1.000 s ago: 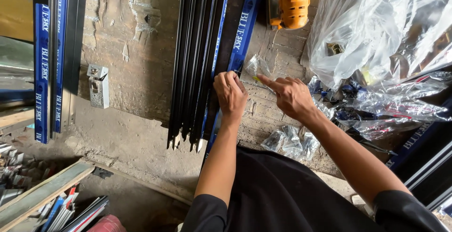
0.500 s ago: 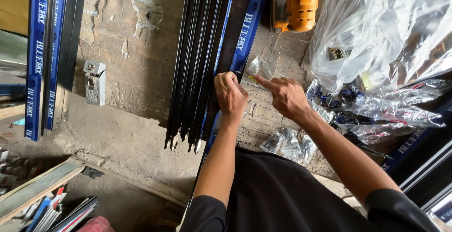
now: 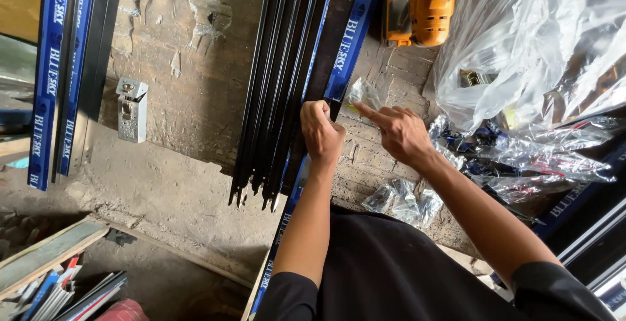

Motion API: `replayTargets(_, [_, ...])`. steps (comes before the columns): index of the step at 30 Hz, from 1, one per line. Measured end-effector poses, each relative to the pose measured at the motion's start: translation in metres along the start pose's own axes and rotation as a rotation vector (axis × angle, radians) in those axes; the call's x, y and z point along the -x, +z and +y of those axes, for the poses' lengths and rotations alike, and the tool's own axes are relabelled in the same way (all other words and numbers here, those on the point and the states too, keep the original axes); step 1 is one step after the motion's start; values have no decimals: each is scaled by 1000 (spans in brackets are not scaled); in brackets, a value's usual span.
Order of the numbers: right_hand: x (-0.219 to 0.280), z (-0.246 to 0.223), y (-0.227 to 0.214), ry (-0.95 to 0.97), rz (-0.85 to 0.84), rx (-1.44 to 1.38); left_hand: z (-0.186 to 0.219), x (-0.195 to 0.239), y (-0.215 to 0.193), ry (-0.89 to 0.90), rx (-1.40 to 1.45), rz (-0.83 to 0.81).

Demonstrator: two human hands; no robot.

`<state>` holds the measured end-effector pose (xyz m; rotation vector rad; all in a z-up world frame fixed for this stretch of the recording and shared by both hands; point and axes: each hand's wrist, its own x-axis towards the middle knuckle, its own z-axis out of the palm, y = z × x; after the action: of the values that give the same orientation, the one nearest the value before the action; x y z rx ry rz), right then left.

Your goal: The person is preparing to install hardware on metal profiles by moving the profiles and unpacking small components from plastic bags.

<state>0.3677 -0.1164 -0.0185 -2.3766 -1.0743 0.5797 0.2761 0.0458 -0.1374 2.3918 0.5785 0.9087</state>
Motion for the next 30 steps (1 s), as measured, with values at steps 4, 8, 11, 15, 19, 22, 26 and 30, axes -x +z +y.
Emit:
replayTargets(4, [5, 5, 3, 24, -17, 8, 15, -15, -12, -9, 79, 37])
replayTargets(8, [0, 6, 7, 7, 12, 22, 15, -12, -15, -50, 163, 4])
replayTargets(11, [0, 5, 5, 15, 1, 19, 5, -2, -6, -60, 106, -1])
replayTargets(15, [-1, 0, -4, 30, -43, 43, 4, 1, -3, -59, 18, 15])
replayTargets(19, [-7, 14, 16, 22, -55, 44, 7, -2, -6, -111, 55, -30])
replayTargets(22, [-12, 3, 8, 15, -56, 42, 3, 2, -4, -110, 42, -34])
replayTargets(26, [-9, 3, 2, 27, -80, 39, 3, 1, -3, -112, 50, -37])
replayTargets(30, [-9, 5, 9, 19, -73, 47, -2, 6, 0, -91, 48, -24])
